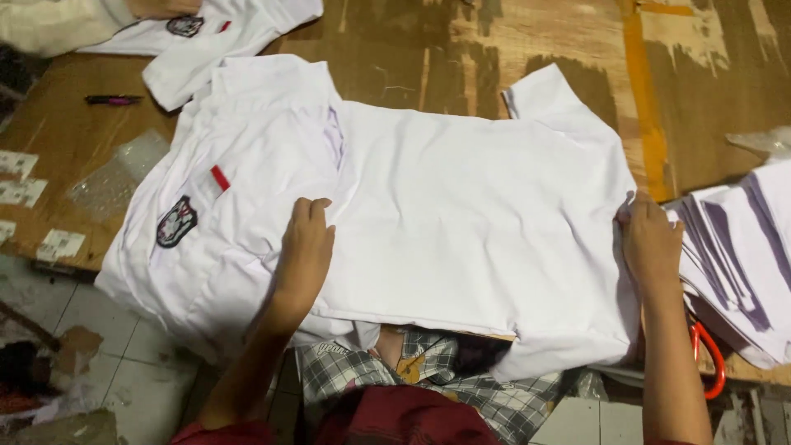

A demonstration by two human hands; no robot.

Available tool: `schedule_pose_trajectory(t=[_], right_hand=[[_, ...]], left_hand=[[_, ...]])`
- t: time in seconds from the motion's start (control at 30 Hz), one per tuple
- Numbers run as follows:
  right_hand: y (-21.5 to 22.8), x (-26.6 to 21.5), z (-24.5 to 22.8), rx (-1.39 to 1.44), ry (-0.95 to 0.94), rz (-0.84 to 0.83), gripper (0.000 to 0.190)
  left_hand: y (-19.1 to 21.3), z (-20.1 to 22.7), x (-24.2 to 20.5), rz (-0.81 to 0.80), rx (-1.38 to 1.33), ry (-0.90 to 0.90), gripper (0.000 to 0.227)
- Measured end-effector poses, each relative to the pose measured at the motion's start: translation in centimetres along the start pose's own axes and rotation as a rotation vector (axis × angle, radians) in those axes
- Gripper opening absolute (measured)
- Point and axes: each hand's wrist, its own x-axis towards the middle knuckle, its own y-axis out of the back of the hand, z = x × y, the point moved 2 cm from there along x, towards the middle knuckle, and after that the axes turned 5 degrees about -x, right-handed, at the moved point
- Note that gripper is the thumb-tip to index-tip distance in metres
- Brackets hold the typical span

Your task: Trimming loose threads from a white shirt and then folding it neatly.

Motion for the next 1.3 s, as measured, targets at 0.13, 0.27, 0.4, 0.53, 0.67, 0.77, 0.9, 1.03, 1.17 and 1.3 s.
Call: schedule_pose_trajectory(t=[0.13,0.27,0.4,0.53,0.67,0.77,0.9,1.03,1.17,1.3], right_hand=[[5.4,3.2,-10.7,0.19,0.283,0.253,0.039],[8.3,3.6,-23.9,0.427,0.639,0.056,0.025],[9.7,2.9,-32.9,0.485,0.885,0.131,0.022],[10.6,1.5,-38.2,0.561,0.979,0.252,0.033],[8.9,0.9,-40.1,0.46,0.926,-0.153,0.058],[8.3,1.0,-40.2,0.404,0.95,-0.224,0.06],[8.3,1.0,-40.2,0.434,0.939,-0.267,0.061],[8.4,1.2,-40.0,0.452,0.93,-0.263,0.061],[9.6,1.5,-38.4,0.631,0.951,-0.202,0.055],[8.2,3.5,-31.3,0.639,0.853,0.068,0.032]], left_hand=[[1.5,-0.9,-3.7,-0.027,0.115,0.163,0.046],[2.3,-1.9,-8.3,-0.028,0.148,0.191,0.036],[2.0,-2.6,-11.0,0.1,0.069,0.263,0.03],[2.2,-2.8,-11.9,0.079,0.043,0.299,0.027],[0.7,-5.5,-12.4,-0.026,-0.107,0.366,0.03],[0.9,-6.2,-12.2,-0.092,-0.129,0.368,0.034],[2.1,-5.7,-12.0,-0.084,-0.194,0.358,0.031],[0.9,-7.2,-12.1,-0.06,-0.231,0.324,0.03],[2.3,-5.7,-11.9,-0.121,-0.103,0.3,0.03],[4.7,-3.6,-9.6,-0.018,0.0,0.272,0.027]])
